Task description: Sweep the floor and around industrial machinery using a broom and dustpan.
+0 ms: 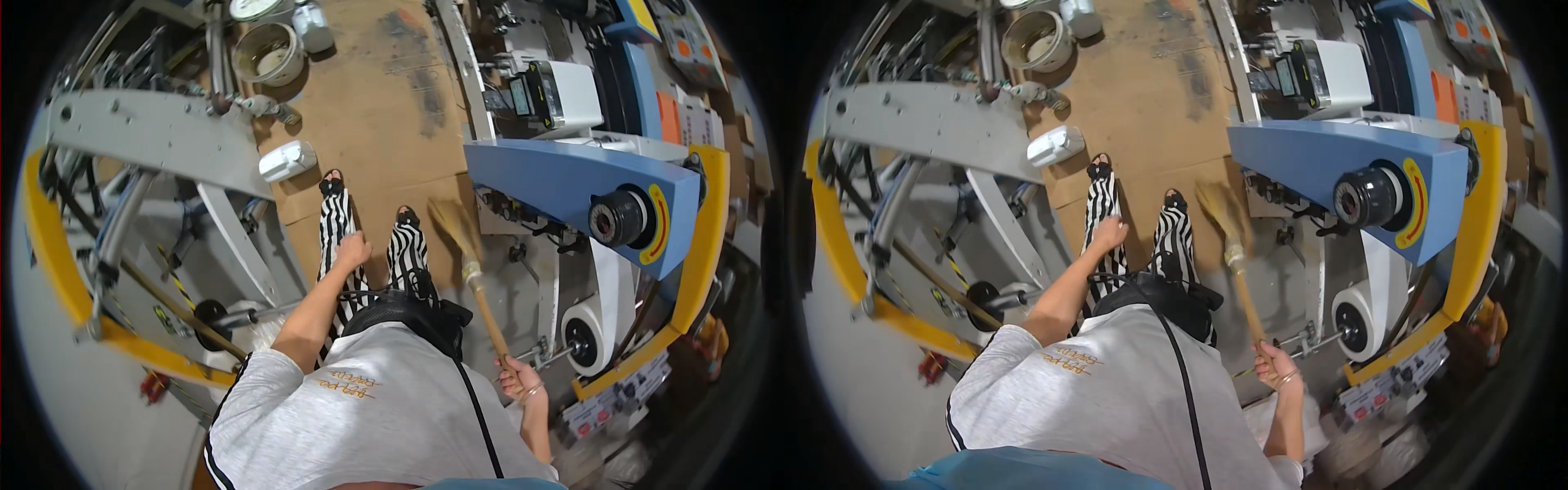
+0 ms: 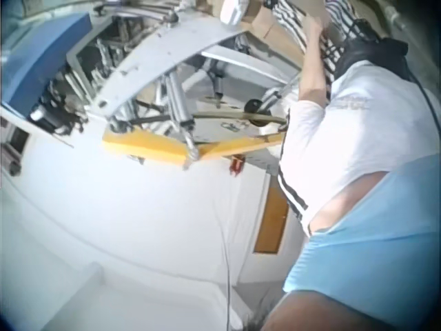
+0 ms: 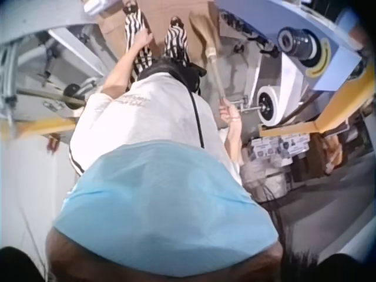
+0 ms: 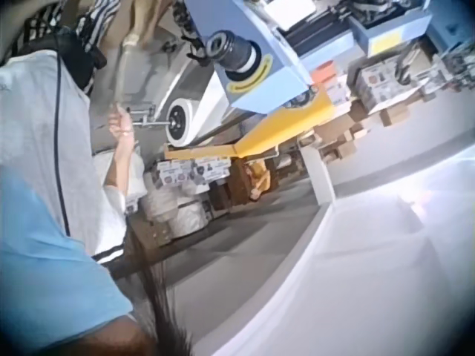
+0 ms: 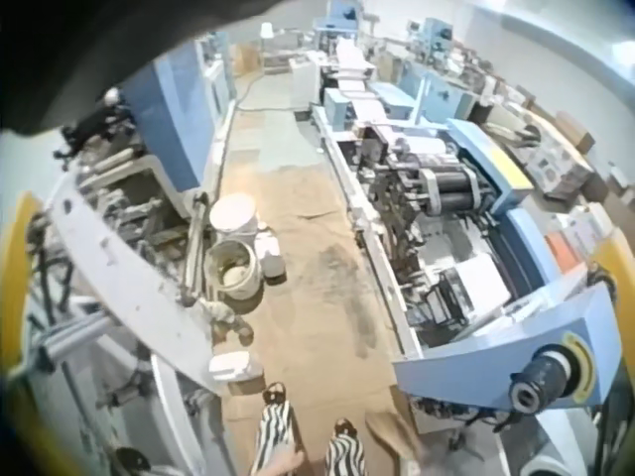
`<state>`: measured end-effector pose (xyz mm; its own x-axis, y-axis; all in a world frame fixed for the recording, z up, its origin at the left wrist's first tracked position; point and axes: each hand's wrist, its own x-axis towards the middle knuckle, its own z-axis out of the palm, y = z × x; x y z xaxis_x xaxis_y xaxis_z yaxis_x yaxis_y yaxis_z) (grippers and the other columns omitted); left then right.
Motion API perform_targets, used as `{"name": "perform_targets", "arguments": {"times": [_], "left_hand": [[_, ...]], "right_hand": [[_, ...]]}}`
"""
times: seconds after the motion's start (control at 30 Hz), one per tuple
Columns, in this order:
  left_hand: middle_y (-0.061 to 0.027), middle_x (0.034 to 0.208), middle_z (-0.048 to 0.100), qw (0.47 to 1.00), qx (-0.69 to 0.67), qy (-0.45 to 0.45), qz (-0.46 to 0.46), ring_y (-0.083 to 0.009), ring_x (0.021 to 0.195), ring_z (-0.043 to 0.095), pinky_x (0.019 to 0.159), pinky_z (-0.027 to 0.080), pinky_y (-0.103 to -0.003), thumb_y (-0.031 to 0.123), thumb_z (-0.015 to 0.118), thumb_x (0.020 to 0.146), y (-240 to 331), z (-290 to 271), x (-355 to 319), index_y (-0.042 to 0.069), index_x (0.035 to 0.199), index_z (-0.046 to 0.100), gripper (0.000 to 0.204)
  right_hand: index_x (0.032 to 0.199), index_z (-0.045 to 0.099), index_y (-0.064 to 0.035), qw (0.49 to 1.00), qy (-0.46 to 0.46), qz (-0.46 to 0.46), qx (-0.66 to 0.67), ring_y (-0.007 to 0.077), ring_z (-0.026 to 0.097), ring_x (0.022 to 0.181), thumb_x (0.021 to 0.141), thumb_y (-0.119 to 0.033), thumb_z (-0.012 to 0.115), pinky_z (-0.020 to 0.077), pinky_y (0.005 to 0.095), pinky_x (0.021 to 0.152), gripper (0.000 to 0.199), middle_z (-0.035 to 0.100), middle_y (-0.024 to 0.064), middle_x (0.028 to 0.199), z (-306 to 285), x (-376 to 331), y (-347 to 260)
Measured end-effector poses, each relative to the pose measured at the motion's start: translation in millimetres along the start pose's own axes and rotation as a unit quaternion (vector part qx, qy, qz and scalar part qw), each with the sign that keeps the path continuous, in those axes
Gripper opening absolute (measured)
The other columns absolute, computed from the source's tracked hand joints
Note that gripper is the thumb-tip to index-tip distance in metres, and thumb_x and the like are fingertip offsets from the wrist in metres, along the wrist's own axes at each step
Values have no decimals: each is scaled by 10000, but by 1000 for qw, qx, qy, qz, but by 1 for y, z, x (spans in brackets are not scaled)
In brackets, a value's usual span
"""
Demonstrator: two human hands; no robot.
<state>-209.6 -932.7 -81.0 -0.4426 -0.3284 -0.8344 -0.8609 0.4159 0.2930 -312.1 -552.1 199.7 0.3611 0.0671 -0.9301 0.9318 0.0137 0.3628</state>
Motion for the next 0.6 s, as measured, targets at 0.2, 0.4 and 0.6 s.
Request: {"name": "perform_targets", "arguments": {"times": [0.2,0.4,0.6], "left_hand": [[-158,1157,429,991,104,-79,-23,-312,1101,384,892,259,-519,330,494,731,-24,-63,9,80,1079,486,429],[-206,941,561,997,13,-31,73,-347,909,523,803,408,-395,294,466,741,-43,-111,50,33,945,544,339],[-202,883,569,981,-28,-29,192,-343,864,535,779,413,-385,200,497,716,21,-184,65,39,1018,509,342]], "right_hand": [[944,512,-108,980,99,-97,-143,45,363,397,778,-265,568,262,175,335,235,436,-28,557,131,-44,1],[832,475,-81,960,96,-174,-199,70,398,381,774,-218,568,310,215,319,175,442,-14,539,211,-24,-1],[790,460,-61,927,21,-274,-257,92,417,397,773,-155,513,322,235,338,109,450,5,536,271,-9,-13]]}}
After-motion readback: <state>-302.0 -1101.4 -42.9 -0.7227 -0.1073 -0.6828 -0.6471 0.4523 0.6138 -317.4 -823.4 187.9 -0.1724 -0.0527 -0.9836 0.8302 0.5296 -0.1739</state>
